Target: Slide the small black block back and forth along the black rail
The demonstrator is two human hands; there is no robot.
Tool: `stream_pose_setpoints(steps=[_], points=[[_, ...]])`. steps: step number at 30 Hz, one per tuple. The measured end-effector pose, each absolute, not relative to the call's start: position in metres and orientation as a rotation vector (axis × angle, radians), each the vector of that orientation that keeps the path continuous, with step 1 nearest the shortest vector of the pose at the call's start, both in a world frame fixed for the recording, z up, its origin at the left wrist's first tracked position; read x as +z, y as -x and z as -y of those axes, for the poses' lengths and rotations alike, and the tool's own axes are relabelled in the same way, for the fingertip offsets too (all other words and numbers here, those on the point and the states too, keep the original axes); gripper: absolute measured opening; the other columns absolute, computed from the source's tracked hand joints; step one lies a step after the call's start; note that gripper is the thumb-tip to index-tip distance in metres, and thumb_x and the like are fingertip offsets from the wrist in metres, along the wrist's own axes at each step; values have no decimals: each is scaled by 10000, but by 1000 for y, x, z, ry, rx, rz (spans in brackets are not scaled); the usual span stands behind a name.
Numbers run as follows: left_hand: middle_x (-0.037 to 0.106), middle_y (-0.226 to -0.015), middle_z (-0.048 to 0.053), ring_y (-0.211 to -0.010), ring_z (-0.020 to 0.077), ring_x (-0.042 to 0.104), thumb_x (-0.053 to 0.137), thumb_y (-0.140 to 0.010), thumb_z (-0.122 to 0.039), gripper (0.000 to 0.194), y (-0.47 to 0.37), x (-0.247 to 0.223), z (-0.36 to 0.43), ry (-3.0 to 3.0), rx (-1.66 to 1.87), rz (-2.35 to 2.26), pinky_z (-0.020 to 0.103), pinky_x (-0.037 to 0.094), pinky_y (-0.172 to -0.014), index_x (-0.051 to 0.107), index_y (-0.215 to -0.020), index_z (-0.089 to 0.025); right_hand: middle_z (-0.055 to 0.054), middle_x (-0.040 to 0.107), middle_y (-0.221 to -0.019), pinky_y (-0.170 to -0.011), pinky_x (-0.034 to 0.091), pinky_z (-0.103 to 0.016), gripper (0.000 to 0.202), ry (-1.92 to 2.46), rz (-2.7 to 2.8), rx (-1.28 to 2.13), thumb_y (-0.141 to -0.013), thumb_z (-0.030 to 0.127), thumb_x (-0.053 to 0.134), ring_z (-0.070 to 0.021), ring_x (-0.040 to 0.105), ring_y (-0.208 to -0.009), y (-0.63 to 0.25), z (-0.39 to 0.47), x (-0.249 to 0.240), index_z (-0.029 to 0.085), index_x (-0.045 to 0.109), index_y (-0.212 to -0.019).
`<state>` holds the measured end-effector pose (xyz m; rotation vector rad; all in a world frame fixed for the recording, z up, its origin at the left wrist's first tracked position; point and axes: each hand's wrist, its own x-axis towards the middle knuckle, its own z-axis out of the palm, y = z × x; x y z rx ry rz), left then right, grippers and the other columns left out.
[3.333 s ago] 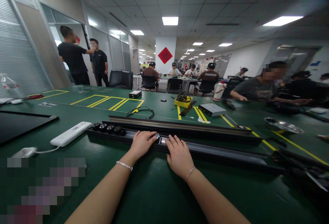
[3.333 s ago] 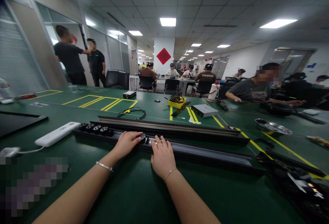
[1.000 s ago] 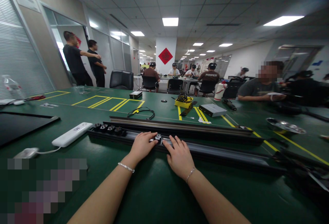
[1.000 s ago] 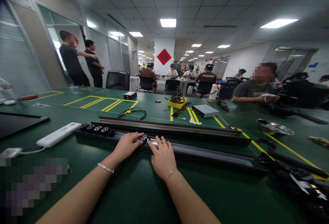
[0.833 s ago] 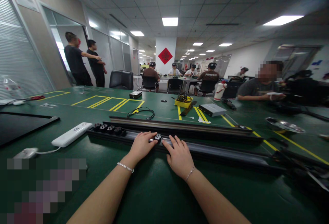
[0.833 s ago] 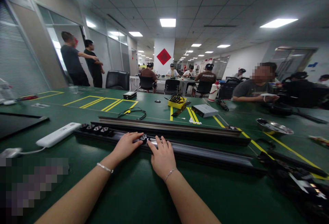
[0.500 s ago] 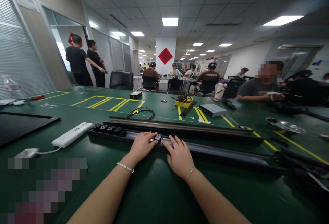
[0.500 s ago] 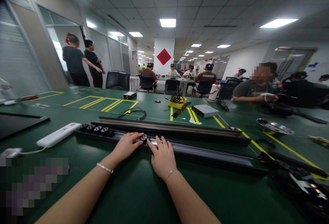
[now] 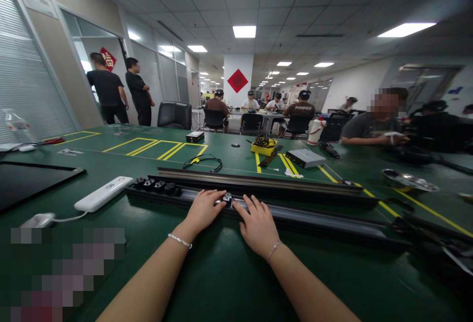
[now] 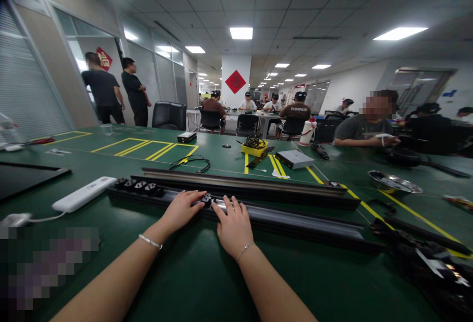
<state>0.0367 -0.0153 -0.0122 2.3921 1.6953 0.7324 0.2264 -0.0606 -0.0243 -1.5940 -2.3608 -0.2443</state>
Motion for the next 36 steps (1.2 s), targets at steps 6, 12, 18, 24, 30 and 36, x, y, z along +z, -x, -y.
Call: stream_pose_setpoints(steps=[6,12,18,24,30,36], points=[[599,-1214,25,-1183,184,479,454,-827,-404,402,-37,-13,15,-2397,733,-1694,409,262,-1056,528,-1202,-279,-37,295,-1444,-1027,171,-430,554,1573,2354,-253,-812,286,491,-251,230,-1314,-227,60,-26,353,355,-1345],[596,-1218,9,-1190,183,471,441,-833,-393,400,-37,-13,15,-2410,736,-1676,403,278,-1053,521,-1210,-287,-38,308,-1437,-1024,174,-435,540,1565,2339,-248,-809,289,491,-255,231,-1314,-227,59,-28,357,374,-1332],[594,-1220,12,-1179,179,479,447,-828,-392,409,-37,-12,16,-2416,747,-1668,355,329,-1025,527,-1211,-272,-40,299,-1442,-1024,173,-435,544,1569,2352,-251,-815,290,486,-254,224,-1316,-227,60,-26,348,361,-1342],[588,-1229,-6,-1197,181,459,463,-815,-422,443,-37,-13,17,-2428,751,-1637,342,324,-1033,512,-1228,-270,-37,299,-1442,-1027,172,-436,545,1593,2366,-227,-816,290,486,-255,223,-1317,-227,62,-22,345,360,-1344],[568,-1256,2,-1219,188,439,469,-808,-427,466,-38,-12,18,-2448,715,-1630,351,307,-1040,496,-1244,-265,-39,300,-1441,-1029,170,-430,541,1592,2363,-231,-813,281,483,-251,224,-1316,-227,62,-21,327,371,-1340],[562,-1262,4,-1222,190,434,467,-806,-437,480,-39,-10,20,-2455,703,-1623,361,296,-1047,485,-1254,-265,-43,313,-1434,-1030,175,-420,543,1586,2337,-238,-810,280,480,-248,228,-1313,-226,62,-24,296,371,-1341]])
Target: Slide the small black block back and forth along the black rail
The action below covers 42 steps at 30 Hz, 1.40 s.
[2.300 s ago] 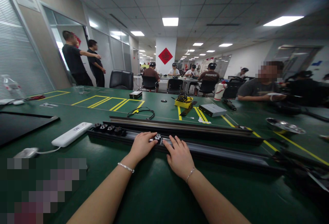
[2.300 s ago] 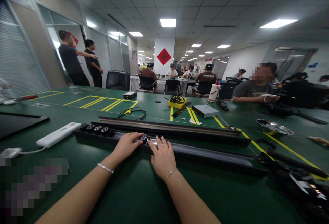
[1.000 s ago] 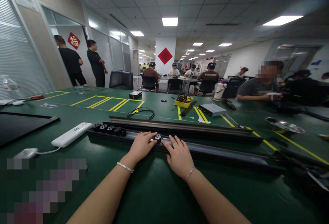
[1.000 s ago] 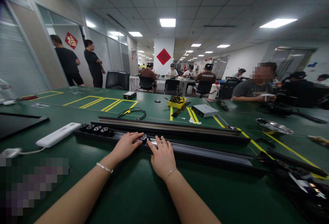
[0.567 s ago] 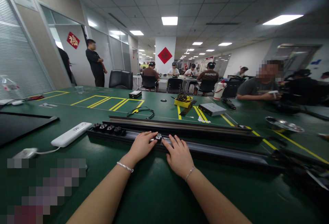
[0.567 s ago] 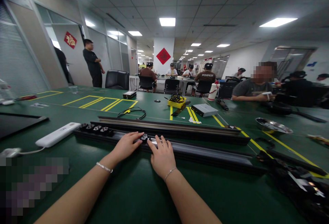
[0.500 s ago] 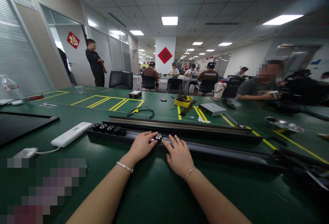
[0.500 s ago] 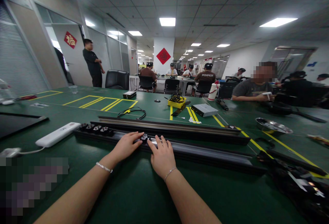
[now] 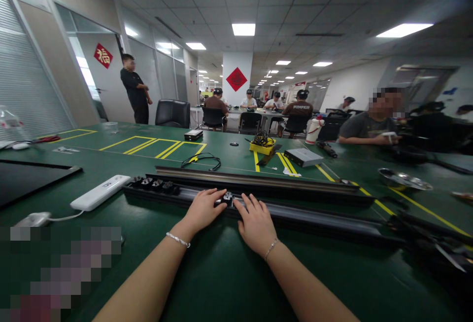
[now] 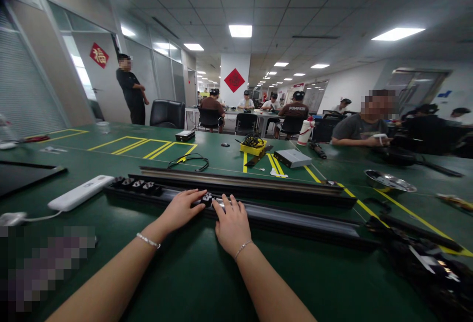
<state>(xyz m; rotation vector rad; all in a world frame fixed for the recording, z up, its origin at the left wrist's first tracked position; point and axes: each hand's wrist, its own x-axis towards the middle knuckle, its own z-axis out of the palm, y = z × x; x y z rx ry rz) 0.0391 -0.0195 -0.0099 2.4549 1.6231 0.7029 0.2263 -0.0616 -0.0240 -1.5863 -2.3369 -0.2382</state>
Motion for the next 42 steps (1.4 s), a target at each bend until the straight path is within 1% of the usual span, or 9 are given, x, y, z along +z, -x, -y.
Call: stream_pose_setpoints(steps=[10,19,24,29,35,42], points=[[556,-1270,9,-1230,202,424,477,-799,-449,498,-38,-12,18,-2452,694,-1624,395,278,-1053,471,-1263,-270,-35,304,-1439,-1030,173,-414,534,1598,2345,-232,-804,280,488,-241,220,-1317,-226,61,-23,318,385,-1327],[547,-1281,11,-1245,202,411,488,-793,-443,501,-38,-11,18,-2440,658,-1642,415,254,-1064,459,-1269,-288,-24,291,-1446,-1024,178,-420,545,1610,2354,-210,-808,264,473,-239,217,-1318,-226,61,-22,332,367,-1338],[542,-1285,9,-1246,203,410,479,-800,-442,495,-38,-12,18,-2448,666,-1630,437,237,-1069,454,-1270,-291,-33,332,-1424,-1021,185,-428,533,1595,2352,-203,-784,243,477,-242,257,-1300,-226,59,-20,335,409,-1305],[539,-1289,6,-1250,196,406,481,-800,-444,491,-38,-12,20,-2443,665,-1645,433,234,-1069,451,-1270,-303,-45,378,-1394,-1020,199,-417,527,1586,2345,-201,-759,238,496,-236,295,-1277,-225,55,-19,326,448,-1275],[558,-1268,23,-1249,190,407,477,-802,-450,498,-40,-13,20,-2446,662,-1659,422,239,-1065,449,-1273,-294,-42,402,-1376,-1010,230,-405,535,1598,2329,-211,-748,228,507,-242,325,-1259,-224,54,-20,323,460,-1272],[554,-1272,21,-1243,191,414,482,-795,-451,500,-39,-14,20,-2450,675,-1656,421,240,-1063,452,-1270,-296,-57,416,-1363,-1011,229,-411,509,1585,2314,-238,-756,215,502,-250,339,-1250,-223,53,-21,310,480,-1256]])
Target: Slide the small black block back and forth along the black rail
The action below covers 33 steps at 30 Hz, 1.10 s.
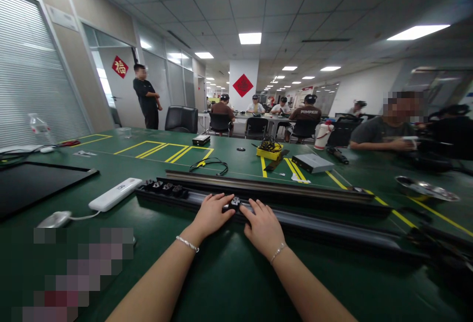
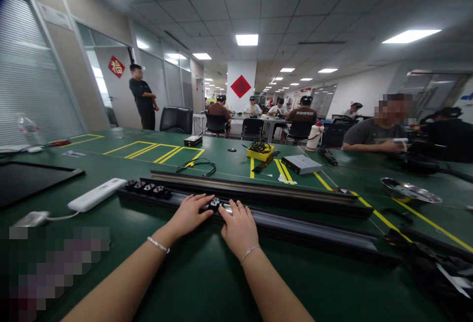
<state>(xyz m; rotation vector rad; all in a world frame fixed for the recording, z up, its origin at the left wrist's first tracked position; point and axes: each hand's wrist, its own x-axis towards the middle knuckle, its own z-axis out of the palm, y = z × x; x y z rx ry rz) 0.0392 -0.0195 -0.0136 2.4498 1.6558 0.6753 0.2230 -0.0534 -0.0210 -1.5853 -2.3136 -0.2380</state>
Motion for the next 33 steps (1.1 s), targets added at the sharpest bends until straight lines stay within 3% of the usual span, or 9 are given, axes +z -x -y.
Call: stream_pose_setpoints(steps=[14,33], points=[[559,-1266,2,-1228,188,429,488,-789,-452,492,-39,-16,20,-2456,703,-1651,426,237,-1067,463,-1258,-306,-66,437,-1340,-1017,242,-395,488,1534,2302,-249,-746,222,530,-259,368,-1228,-224,53,-23,302,505,-1227],[525,-1301,62,-1251,198,409,436,-809,-476,534,-37,-18,19,-2538,683,-1668,401,275,-1057,427,-1299,-263,-30,376,-1392,-998,232,-379,519,1531,2325,-215,-766,284,512,-230,300,-1266,-229,59,-19,342,438,-1277]])
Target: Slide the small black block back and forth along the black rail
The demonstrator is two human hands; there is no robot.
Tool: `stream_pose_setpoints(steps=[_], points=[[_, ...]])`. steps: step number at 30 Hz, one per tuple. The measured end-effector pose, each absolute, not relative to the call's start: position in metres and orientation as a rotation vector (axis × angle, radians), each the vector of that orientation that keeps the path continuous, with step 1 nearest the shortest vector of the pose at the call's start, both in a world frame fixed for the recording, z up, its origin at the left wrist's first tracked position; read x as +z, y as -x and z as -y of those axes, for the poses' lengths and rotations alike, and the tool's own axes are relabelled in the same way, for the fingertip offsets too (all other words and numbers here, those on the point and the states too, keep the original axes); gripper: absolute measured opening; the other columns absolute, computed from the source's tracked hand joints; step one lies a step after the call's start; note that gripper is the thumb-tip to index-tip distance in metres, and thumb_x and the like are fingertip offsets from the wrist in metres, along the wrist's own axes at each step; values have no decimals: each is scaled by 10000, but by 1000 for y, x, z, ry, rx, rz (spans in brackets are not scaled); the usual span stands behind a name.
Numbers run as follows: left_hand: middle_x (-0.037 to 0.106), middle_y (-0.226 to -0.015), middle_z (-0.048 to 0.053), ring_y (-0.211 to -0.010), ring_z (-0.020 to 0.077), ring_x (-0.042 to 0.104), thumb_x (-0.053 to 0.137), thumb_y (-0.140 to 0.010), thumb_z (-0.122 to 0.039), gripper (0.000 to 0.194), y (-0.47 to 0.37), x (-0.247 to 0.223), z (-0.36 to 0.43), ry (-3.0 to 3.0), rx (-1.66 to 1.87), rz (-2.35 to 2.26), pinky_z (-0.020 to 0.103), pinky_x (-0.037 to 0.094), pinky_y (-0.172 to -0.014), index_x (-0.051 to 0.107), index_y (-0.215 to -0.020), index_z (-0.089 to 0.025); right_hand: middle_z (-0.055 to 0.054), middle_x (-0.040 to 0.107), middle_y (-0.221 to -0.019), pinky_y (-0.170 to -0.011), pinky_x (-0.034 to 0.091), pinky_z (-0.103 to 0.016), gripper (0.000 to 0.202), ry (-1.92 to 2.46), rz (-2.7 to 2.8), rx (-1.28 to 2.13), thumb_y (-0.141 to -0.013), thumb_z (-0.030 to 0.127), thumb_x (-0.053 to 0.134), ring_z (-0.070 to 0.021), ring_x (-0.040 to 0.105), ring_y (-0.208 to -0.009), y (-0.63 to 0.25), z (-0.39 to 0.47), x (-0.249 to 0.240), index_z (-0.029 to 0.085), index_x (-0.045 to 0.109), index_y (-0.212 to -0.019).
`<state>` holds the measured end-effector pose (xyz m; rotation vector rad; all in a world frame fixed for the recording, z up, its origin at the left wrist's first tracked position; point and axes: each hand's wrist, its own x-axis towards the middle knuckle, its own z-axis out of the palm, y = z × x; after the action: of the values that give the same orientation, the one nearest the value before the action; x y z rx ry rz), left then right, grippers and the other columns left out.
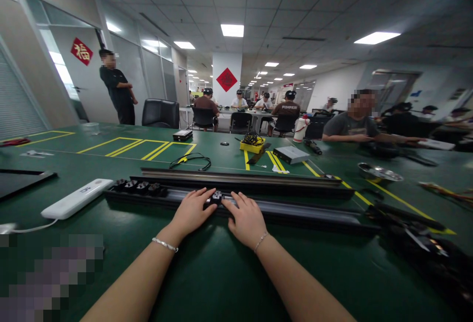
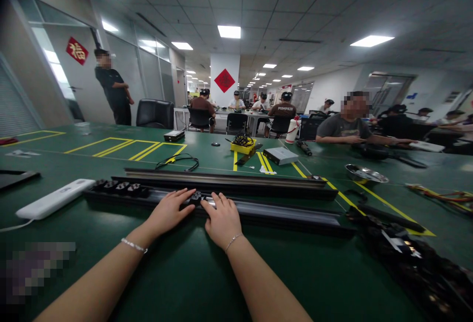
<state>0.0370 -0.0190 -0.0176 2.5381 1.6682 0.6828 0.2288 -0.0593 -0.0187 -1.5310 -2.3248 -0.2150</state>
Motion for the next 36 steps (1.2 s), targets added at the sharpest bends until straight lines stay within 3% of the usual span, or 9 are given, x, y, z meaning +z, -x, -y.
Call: stream_pose_setpoints(steps=[13,36], points=[[570,-1222,57,-1141,206,497,490,-794,-414,472,-40,-21,22,-2552,825,-1657,377,355,-995,489,-1240,-258,-36,414,-1365,-973,259,-390,491,1567,2322,-233,-759,246,496,-238,332,-1244,-227,56,-18,338,476,-1242],[536,-1285,79,-1219,214,444,516,-777,-440,503,-41,-19,22,-2443,746,-1721,411,312,-1029,490,-1245,-257,-38,442,-1337,-997,218,-443,436,1566,2320,-257,-774,286,504,-241,358,-1217,-226,54,-16,349,503,-1205]])
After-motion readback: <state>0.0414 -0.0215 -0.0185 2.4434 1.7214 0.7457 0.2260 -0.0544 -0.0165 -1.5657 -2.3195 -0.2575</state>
